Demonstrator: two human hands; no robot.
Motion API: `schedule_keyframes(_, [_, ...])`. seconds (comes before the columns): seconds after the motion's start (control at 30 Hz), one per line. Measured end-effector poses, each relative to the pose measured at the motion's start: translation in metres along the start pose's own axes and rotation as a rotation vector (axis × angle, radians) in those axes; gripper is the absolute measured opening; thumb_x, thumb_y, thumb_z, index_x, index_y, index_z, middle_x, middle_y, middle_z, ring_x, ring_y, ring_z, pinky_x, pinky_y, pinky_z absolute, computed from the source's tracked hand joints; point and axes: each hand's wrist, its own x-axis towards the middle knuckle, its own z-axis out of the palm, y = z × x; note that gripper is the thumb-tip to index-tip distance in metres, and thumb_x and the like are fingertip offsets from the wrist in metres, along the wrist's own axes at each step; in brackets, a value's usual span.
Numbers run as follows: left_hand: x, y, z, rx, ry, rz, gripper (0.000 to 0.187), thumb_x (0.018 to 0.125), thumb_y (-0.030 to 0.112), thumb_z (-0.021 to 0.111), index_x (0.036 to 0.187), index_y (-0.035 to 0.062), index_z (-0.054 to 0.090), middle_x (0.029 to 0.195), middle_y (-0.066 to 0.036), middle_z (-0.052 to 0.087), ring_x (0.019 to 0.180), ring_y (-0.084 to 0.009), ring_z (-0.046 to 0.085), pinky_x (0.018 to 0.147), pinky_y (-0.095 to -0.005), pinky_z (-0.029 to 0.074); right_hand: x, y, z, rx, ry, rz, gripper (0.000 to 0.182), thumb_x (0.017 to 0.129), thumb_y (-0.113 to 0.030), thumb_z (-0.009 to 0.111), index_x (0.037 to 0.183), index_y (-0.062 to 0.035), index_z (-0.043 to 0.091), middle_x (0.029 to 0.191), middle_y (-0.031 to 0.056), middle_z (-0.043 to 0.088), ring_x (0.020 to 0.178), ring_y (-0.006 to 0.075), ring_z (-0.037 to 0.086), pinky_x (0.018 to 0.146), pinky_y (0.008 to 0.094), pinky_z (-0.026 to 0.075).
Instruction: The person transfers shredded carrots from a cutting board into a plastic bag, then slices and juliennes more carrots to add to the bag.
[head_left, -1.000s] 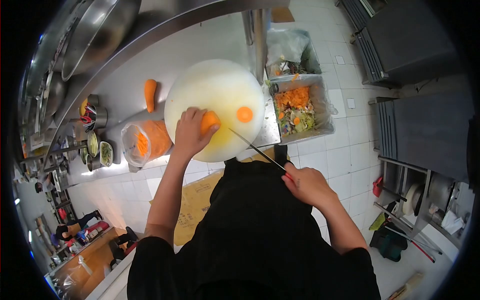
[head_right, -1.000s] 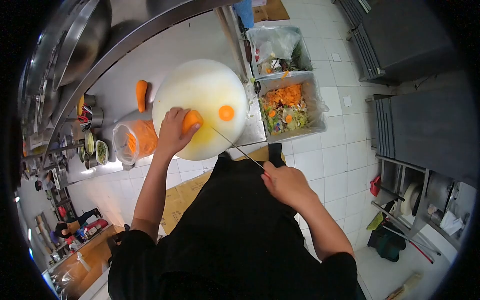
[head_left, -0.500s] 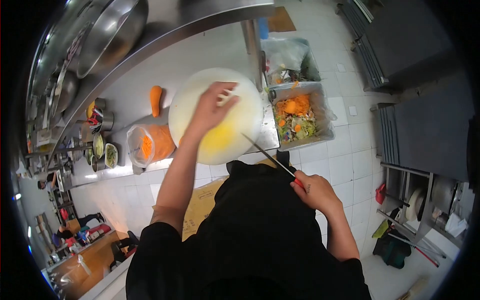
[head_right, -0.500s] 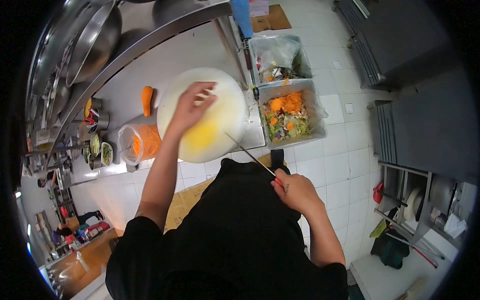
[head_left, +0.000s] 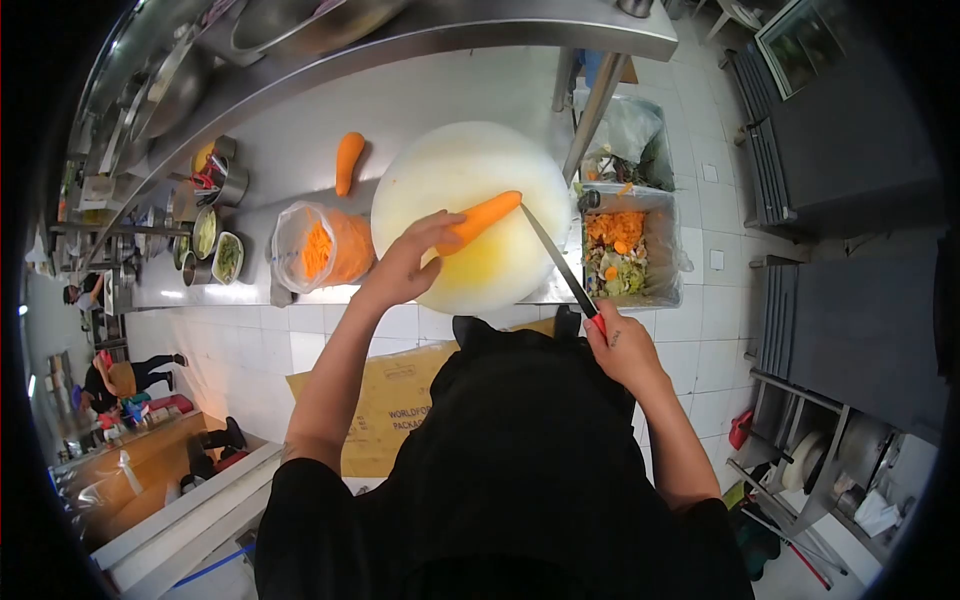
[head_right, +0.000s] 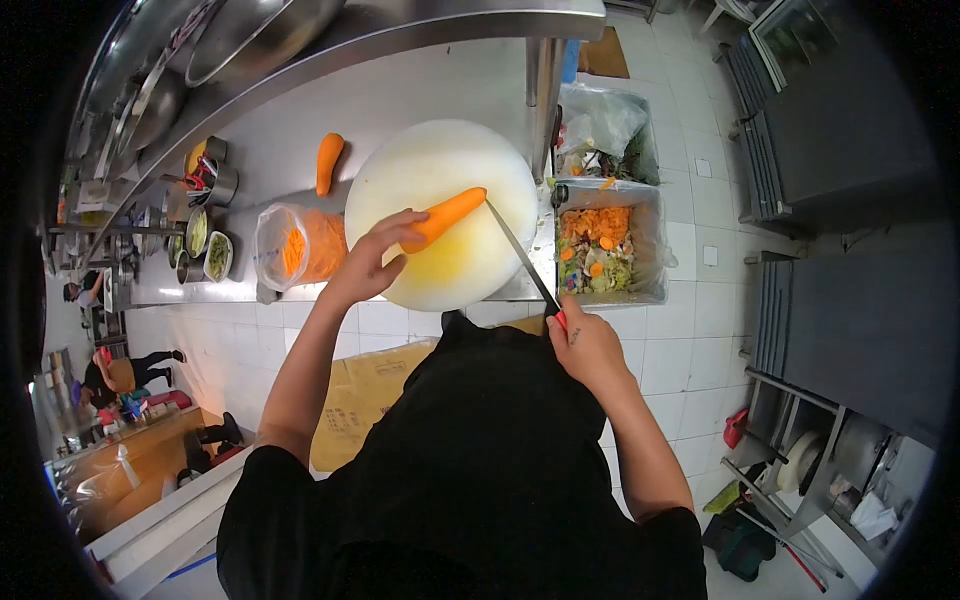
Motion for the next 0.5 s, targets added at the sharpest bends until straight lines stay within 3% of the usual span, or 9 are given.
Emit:
schedule_keyframes(0.1, [0.021,0.037,0.014,0.194,0.075,-0.115,0.065,0.093,0.004,0.078,0.154,0.0238,0.067,0.154,-0.015,0.061,0.137,-0.0421,0.062,0.119,-0.0488,0.053,0.003,0.0,0.017,-0.056,-0.044,0.04,0.031,0.111,-0.029,0.064,0.126,-0.0018,0.06,0.086,0.0286,0.075,0.083,0.0532,0.073,0.075,0.0633,0.057])
schedule_keyframes(0.2, [0.027,0.018,0.035,0.345,0.109,-0.068,0.069,0.095,0.01,0.079,0.16,0.0265,0.063,0.152,-0.018,0.062,0.129,-0.0412,0.064,0.11,-0.0486,0.057,-0.003,0.0,0.013,-0.002,0.037,-0.02,0.027,0.111,-0.028,0.065,0.118,-0.0029,0.059,0.085,0.0277,0.076,0.08,0.0527,0.073,0.074,0.0636,0.057])
schedule_keyframes(0.5, [-0.005,0.034,0.045,0.338,0.106,-0.187,0.07,0.093,0.006,0.079,0.159,0.0244,0.065,0.15,-0.018,0.065,0.124,-0.0408,0.066,0.108,-0.047,0.058,-0.034,-0.015,-0.041,-0.254,-0.048,-0.061,0.023,0.109,-0.026,0.068,0.11,-0.0048,0.059,0.079,0.0239,0.074,0.077,0.0496,0.074,0.071,0.06,0.058])
